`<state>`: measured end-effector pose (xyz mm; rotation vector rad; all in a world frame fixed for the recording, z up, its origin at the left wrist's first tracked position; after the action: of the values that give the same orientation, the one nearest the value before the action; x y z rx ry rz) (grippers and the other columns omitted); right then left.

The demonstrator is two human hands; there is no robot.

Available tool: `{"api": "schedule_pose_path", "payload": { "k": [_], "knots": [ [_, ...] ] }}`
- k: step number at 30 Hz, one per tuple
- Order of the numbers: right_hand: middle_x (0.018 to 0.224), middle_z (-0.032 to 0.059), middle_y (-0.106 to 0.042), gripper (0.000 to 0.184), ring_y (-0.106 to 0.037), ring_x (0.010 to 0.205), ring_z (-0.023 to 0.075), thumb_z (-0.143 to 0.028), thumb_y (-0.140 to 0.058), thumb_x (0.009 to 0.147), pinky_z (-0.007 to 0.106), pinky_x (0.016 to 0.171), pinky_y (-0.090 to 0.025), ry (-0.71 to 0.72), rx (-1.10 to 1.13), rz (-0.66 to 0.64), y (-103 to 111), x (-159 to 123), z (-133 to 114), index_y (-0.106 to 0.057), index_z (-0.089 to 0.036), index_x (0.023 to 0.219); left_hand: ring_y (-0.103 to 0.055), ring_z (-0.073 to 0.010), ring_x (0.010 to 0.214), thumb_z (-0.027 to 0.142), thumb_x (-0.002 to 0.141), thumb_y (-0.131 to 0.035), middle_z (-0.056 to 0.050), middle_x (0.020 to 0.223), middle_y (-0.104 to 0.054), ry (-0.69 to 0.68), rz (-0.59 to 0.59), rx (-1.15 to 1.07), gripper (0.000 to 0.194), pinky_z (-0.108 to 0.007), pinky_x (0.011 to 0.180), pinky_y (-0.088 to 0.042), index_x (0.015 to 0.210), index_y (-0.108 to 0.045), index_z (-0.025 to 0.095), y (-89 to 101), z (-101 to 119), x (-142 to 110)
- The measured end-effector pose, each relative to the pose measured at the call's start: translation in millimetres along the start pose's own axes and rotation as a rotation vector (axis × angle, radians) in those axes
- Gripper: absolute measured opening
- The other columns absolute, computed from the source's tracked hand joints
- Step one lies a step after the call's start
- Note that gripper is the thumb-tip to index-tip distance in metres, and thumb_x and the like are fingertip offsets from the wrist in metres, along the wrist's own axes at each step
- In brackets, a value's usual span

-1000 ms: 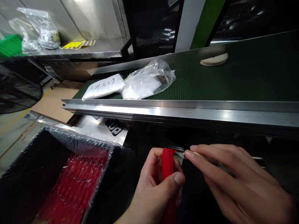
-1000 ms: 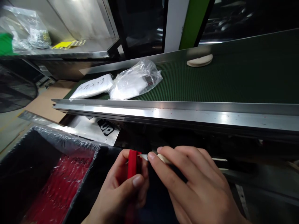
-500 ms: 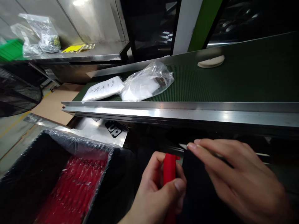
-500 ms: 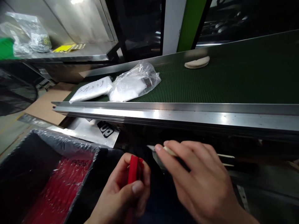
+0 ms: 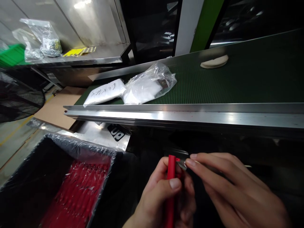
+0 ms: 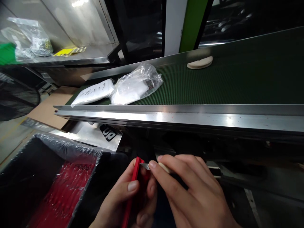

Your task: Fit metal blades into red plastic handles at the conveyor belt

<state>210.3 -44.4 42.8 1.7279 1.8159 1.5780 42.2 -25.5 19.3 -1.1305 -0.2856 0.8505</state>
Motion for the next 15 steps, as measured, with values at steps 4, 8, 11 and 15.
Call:
{"api": "schedule_pose_path", "payload": {
  "k": [4,8,11,15],
  "knots": [
    [0.120,0.0071,-0.059,0.045,-0.056,0.108,0.0171,-0.003,-0.050,0.087,0.028,0.084,-0.049,-0.003,-0.005,-0.003,-1.3,-2.2,0.4,-0.059,-0.021,0.127,-0.051,-0.0069,0.048,0.034,0.086,-0.052,-0.005,0.089,-0.056,-0.006,-0.056,-0.030,0.019,-0.012,0.036,-0.038,0.102,-0.047,0.023,3.9,-1.7,0.2],
    [0.120,0.0085,-0.057,0.047,-0.054,0.110,0.0176,-0.001,-0.050,0.086,0.030,0.086,-0.048,0.017,-0.006,-0.003,-4.8,-2.1,1.8,-0.058,-0.019,0.128,-0.050,-0.0058,0.046,0.033,0.087,-0.050,-0.004,0.088,-0.055,0.012,-0.097,-0.062,0.016,-0.012,0.037,-0.038,0.100,-0.047,0.023,6.8,-2.6,-1.7],
    [0.119,0.0089,-0.058,0.047,-0.054,0.110,0.0182,0.001,-0.051,0.085,0.031,0.086,-0.048,0.017,0.007,0.001,-7.5,0.5,1.1,-0.058,-0.018,0.127,-0.051,-0.0058,0.046,0.030,0.088,-0.047,-0.004,0.085,-0.056,-0.007,-0.136,-0.109,0.015,-0.012,0.038,-0.038,0.100,-0.048,0.022,7.8,-2.4,-3.6],
    [0.115,0.0087,-0.061,0.045,-0.057,0.105,0.0181,0.001,-0.051,0.084,0.030,0.083,-0.049,0.013,0.008,0.041,-9.2,3.8,-0.6,-0.062,-0.018,0.123,-0.050,-0.0045,0.045,0.027,0.089,-0.045,-0.005,0.084,-0.056,-0.025,-0.130,-0.147,0.013,-0.010,0.038,-0.038,0.099,-0.049,0.020,6.5,-0.4,-6.5]
  ]
}}
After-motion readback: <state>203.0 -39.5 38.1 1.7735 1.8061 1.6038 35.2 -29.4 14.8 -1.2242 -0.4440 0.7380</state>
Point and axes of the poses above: each hand's wrist, its own x-axis towards the middle knuckle, its own y-axis out of the back of the hand, z = x × y, the point moved 1 cm from there along x, towards the middle knuckle
